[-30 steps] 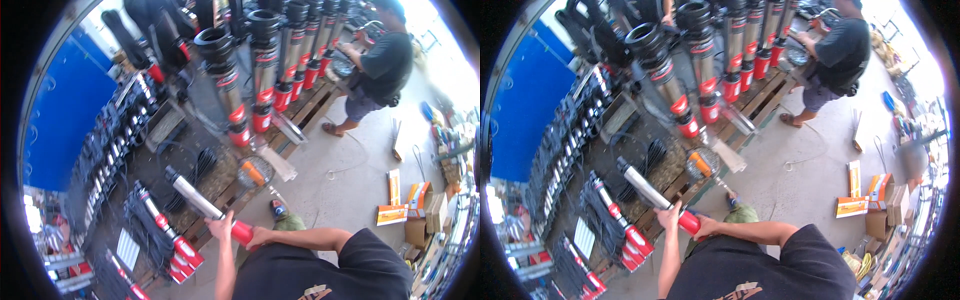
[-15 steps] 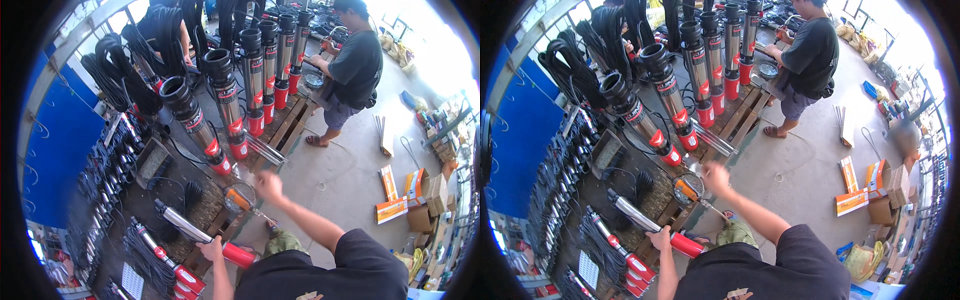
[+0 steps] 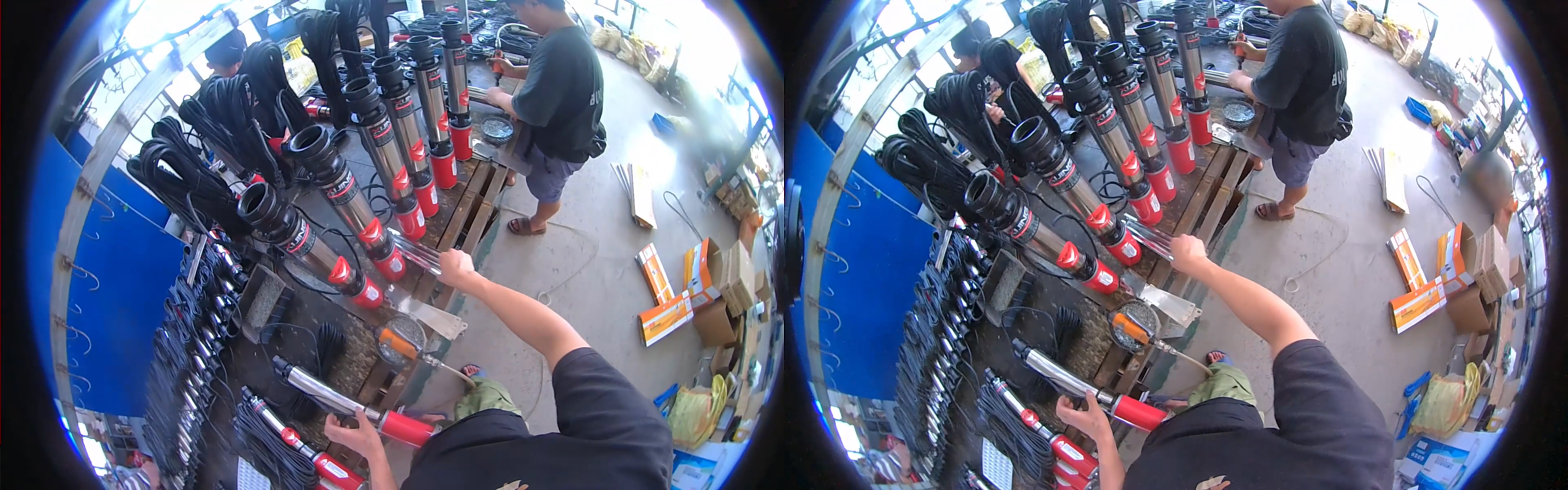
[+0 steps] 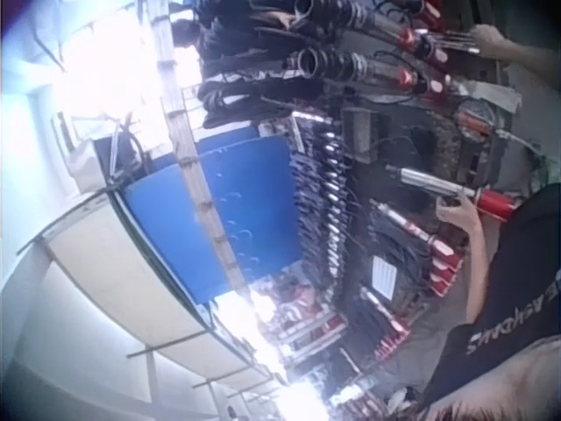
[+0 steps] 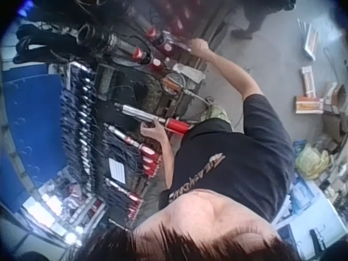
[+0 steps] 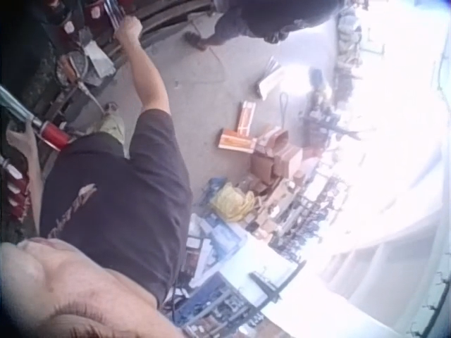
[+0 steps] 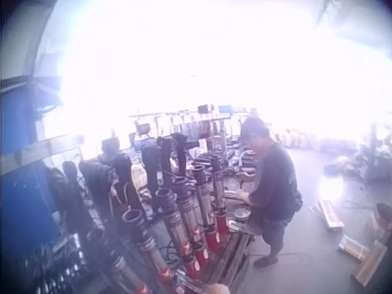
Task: The person assembles water pumps by connecting wires, using a pneumatic tool to tighten screws, and attaching labels and covers.
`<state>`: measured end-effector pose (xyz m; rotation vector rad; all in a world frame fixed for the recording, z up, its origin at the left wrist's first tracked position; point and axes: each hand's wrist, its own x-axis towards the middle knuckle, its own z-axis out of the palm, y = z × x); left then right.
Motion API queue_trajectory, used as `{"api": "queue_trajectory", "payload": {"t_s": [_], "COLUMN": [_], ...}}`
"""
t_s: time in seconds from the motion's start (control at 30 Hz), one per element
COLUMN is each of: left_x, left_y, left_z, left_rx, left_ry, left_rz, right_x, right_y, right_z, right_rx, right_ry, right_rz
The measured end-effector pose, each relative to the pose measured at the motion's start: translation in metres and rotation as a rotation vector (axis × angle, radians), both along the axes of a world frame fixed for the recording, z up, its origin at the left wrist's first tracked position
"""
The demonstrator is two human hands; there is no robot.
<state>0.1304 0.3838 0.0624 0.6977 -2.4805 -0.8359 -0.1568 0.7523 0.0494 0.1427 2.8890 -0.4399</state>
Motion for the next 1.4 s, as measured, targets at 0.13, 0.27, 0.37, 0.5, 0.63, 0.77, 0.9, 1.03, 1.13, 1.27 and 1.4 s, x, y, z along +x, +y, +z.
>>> {"api": "queue_trajectory", "payload": {"t_s": [0.13, 0.27, 0.37, 0.5, 0.63, 0.77, 0.9, 1.03, 1.13, 1.27, 1.4], "left_x": [-0.024, -0.05, -0.062, -0.059, -0.061, -0.056, -0.049, -0.031, -0.002, 0.038, 0.033], "left_y": [0.062, 0.122, 0.119, 0.079, 0.037, 0.021, 0.011, -0.008, -0.013, -0.025, -0.049], "left_z": [0.083, 0.13, 0.145, 0.196, 0.192, 0.187, 0.159, 0.114, 0.092, 0.089, 0.139], "left_rx": [0.174, 0.025, 0.106, 0.665, 1.018, 1.033, 0.999, 1.284, 1.379, 1.208, 1.144], "left_ry": [0.046, 0.15, 0.367, 0.05, -0.054, -0.026, 0.049, -0.086, -0.391, -0.593, -0.172], "left_rz": [-0.538, -0.936, -0.891, -0.582, -0.532, -0.444, -0.326, -0.389, -0.547, -0.539, -0.378], "right_x": [0.071, 0.17, 0.21, 0.195, 0.171, 0.161, 0.157, 0.152, 0.146, 0.134, 0.146], "right_y": [0.014, -0.043, -0.084, -0.106, -0.164, -0.195, -0.219, -0.227, -0.201, -0.171, -0.157], "right_z": [0.031, 0.074, 0.134, 0.172, 0.207, 0.201, 0.182, 0.16, 0.128, 0.117, 0.108], "right_rx": [-0.798, -1.721, -1.716, -1.068, -1.182, -1.208, -1.146, -1.189, -1.411, -1.696, -1.842], "right_ry": [-0.285, -0.845, -0.852, -0.053, 0.017, -0.311, -0.347, -0.597, -0.488, -0.326, -0.331], "right_rz": [-0.276, -0.688, -0.589, 0.071, 0.358, 0.199, 0.215, 0.219, 0.055, -0.204, -0.282]}}
